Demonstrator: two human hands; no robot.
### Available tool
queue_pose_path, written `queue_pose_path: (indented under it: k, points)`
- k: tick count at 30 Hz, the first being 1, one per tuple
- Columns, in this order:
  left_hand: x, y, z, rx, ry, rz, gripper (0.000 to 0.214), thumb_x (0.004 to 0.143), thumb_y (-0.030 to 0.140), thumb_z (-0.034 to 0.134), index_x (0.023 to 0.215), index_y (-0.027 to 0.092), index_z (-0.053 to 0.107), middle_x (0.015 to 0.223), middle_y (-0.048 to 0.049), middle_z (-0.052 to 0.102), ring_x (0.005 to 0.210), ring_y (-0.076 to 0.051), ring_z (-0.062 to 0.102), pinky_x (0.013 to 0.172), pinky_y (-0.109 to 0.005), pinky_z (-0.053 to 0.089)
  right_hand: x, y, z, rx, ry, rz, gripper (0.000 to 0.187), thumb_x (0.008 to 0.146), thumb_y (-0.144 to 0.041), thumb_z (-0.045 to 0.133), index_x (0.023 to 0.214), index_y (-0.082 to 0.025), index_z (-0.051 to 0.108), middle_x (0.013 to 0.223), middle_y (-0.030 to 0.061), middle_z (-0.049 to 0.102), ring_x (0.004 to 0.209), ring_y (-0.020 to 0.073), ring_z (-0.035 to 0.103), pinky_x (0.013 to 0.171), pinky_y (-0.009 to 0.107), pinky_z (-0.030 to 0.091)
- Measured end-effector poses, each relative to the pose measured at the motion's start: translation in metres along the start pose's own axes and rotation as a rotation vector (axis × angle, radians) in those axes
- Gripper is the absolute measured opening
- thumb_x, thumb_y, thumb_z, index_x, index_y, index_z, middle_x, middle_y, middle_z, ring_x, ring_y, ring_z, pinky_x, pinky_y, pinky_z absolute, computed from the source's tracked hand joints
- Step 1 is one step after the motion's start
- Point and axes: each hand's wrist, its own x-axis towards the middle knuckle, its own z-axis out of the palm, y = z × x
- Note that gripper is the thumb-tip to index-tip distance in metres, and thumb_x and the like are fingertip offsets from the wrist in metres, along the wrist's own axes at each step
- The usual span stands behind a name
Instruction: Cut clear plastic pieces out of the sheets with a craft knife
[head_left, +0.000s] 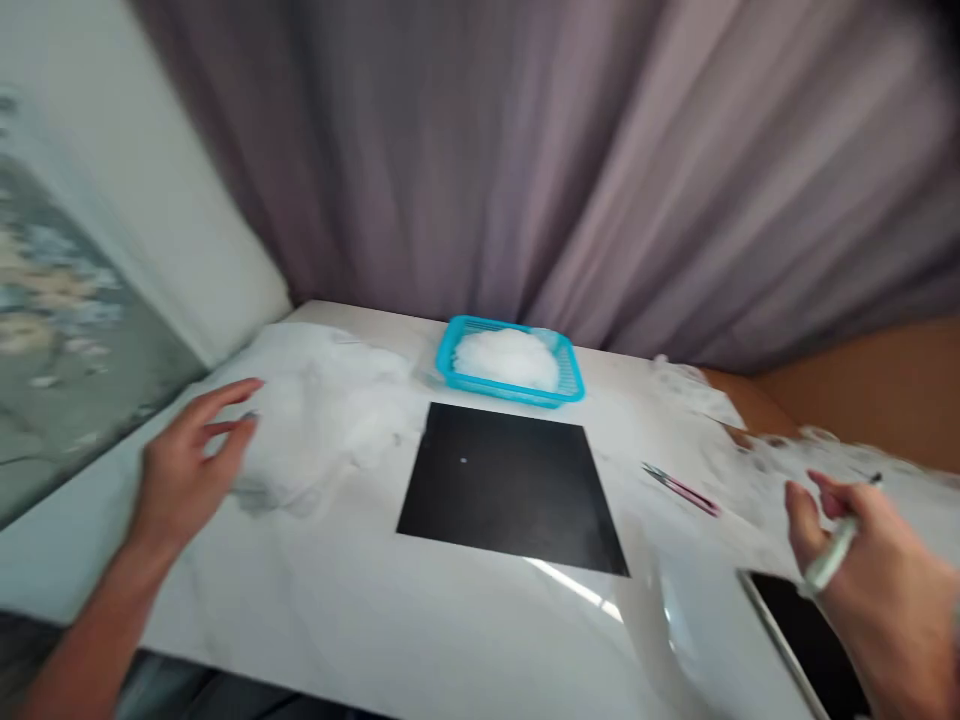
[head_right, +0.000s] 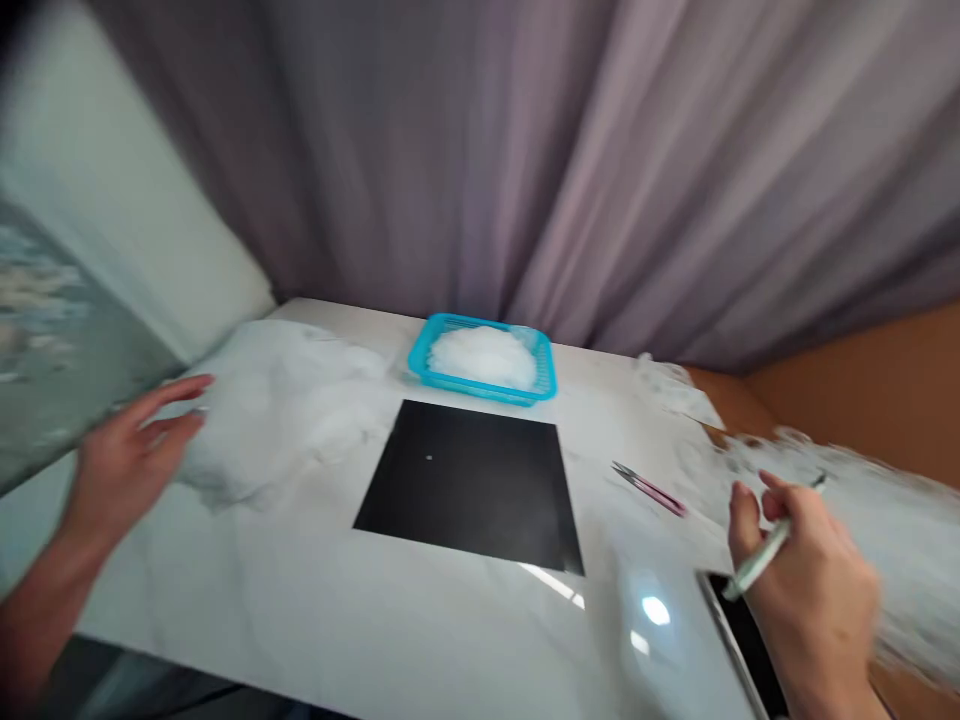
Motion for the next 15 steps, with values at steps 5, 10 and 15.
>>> queue_pose_path:
  k: [5,10,15]
  points:
    - [0.013,-0.001,0.005,0.297,0.146,0.073,0.036,0.092,0.041,0.05,0.122,0.027,0.065,0.134,-0.0036,0.063,0.113,-0.025,0.061,0.091,-0.039,0.055,-0.013,-0.065,0.022,0.152,-0.197,-0.152,0.036,0.09,-0.064,0.039,0.077,-0.031,0.035,0.114,0.016,0.071,0.092,0.0406,0.069,0.063,0.051,0.048]
    - [0.02,-0.008,0.039,0.554,-0.108,0.139,0.052,0.09,0.048,0.053,0.134,0.022,0.059,0.141,-0.0111,0.058,0.133,-0.034,0.046,0.108,-0.049,0.042,-0.032,-0.096,0.038,0.152,-0.368,-0.276,0.037,0.098,-0.059,0.036,0.084,-0.026,0.045,0.104,0.0106,0.073,0.067,0.026,0.071,0.06,0.037,0.049]
    - [0.033,-0.018,0.047,0.615,-0.198,0.12,0.072,0.093,0.055,0.048,0.151,0.013,0.039,0.155,-0.0197,0.04,0.141,-0.041,0.037,0.109,-0.056,0.037,-0.045,-0.1,0.033,0.127,-0.474,-0.328,0.036,0.103,-0.054,0.029,0.082,-0.027,0.041,0.071,0.0013,0.063,0.057,0.021,0.062,0.052,0.03,0.04]
